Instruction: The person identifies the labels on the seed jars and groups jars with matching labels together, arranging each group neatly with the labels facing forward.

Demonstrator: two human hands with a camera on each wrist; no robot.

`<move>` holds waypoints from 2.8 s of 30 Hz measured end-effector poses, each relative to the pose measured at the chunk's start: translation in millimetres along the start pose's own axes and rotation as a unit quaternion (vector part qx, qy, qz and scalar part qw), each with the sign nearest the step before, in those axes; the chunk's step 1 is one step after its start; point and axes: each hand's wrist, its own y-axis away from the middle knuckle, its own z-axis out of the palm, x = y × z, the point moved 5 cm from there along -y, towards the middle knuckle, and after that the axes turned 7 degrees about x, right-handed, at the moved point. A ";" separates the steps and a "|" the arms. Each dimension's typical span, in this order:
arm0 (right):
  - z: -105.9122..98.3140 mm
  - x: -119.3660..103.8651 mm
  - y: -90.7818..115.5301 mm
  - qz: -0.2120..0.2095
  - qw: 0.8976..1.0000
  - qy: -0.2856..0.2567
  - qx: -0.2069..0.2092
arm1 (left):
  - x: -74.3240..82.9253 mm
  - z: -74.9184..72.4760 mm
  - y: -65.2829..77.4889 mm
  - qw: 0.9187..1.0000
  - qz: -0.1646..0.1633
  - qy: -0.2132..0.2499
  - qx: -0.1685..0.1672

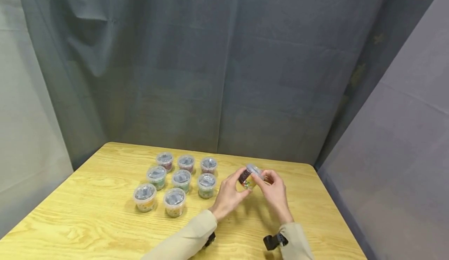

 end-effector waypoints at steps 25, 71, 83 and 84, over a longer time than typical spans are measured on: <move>5.6 -21.4 -10.2 -0.059 0.990 -0.058 -0.111 | -8.3 -14.6 -11.3 0.979 -0.118 0.156 -0.048; 24.3 -15.1 -8.7 -0.087 0.983 -0.061 -0.149 | -23.9 -43.8 -5.9 0.974 -0.152 0.094 -0.139; 38.7 -19.6 -3.9 -0.098 0.984 -0.063 -0.133 | -22.1 -68.6 -13.5 0.984 -0.109 0.109 -0.089; 40.0 -20.3 -2.7 -0.100 0.984 -0.064 -0.133 | -21.9 -70.0 -13.1 0.983 -0.109 0.114 -0.093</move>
